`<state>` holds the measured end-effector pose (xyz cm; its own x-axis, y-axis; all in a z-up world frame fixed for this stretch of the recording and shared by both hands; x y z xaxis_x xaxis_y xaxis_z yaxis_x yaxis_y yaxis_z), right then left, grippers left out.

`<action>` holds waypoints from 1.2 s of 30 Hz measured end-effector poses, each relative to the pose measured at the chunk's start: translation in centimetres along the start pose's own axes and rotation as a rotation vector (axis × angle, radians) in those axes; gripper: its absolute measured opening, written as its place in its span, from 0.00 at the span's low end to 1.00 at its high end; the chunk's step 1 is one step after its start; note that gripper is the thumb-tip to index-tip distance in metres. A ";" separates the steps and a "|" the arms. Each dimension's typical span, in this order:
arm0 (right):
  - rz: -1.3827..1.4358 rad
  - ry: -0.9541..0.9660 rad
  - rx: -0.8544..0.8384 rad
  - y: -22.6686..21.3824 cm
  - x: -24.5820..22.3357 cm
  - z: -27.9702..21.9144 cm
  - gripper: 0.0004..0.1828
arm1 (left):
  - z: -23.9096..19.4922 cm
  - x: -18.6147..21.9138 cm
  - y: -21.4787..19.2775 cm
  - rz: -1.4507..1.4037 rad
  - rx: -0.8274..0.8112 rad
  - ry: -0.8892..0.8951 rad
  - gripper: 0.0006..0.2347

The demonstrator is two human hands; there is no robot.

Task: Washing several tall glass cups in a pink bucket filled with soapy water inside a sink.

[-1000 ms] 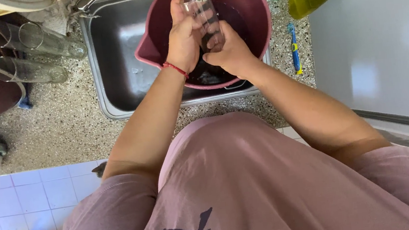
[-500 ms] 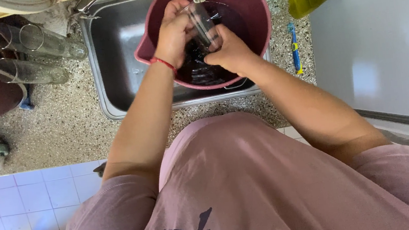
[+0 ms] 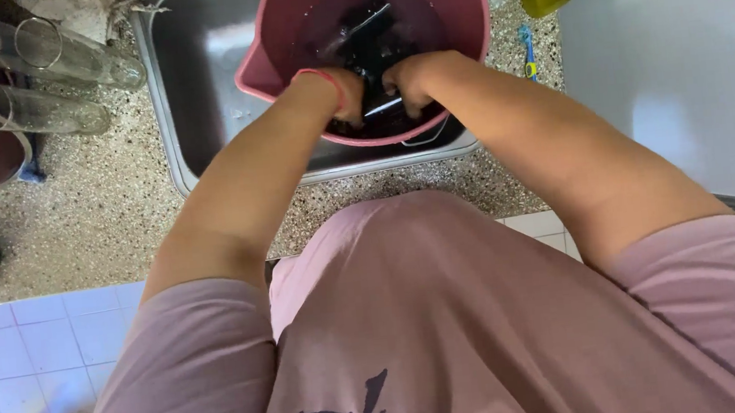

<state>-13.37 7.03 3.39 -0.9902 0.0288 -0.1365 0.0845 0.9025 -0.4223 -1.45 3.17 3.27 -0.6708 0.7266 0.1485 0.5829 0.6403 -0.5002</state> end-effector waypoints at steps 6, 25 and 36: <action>-0.135 -0.089 0.175 1.9 2.3 4.8 0.37 | 2.2 -0.1 1.1 -0.007 0.045 0.071 0.23; -0.016 -0.190 0.508 -2.9 2.3 -6.4 0.38 | -2.4 -5.4 -0.6 -0.268 0.540 0.112 0.18; 0.412 -0.169 0.558 -3.2 1.7 -9.1 0.37 | -7.9 -3.9 0.2 -0.855 0.788 0.349 0.27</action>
<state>-16.38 8.12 12.68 -0.8388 0.2125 -0.5013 0.5368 0.4767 -0.6961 4.88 2.41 9.32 -0.4721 0.2492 0.8456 -0.5079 0.7072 -0.4919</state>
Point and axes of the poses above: each hand's wrist, its own z-axis towards the middle knuckle, its own y-axis out of the palm, x = y × z, the point moved 2 cm from there along z, towards the middle knuckle
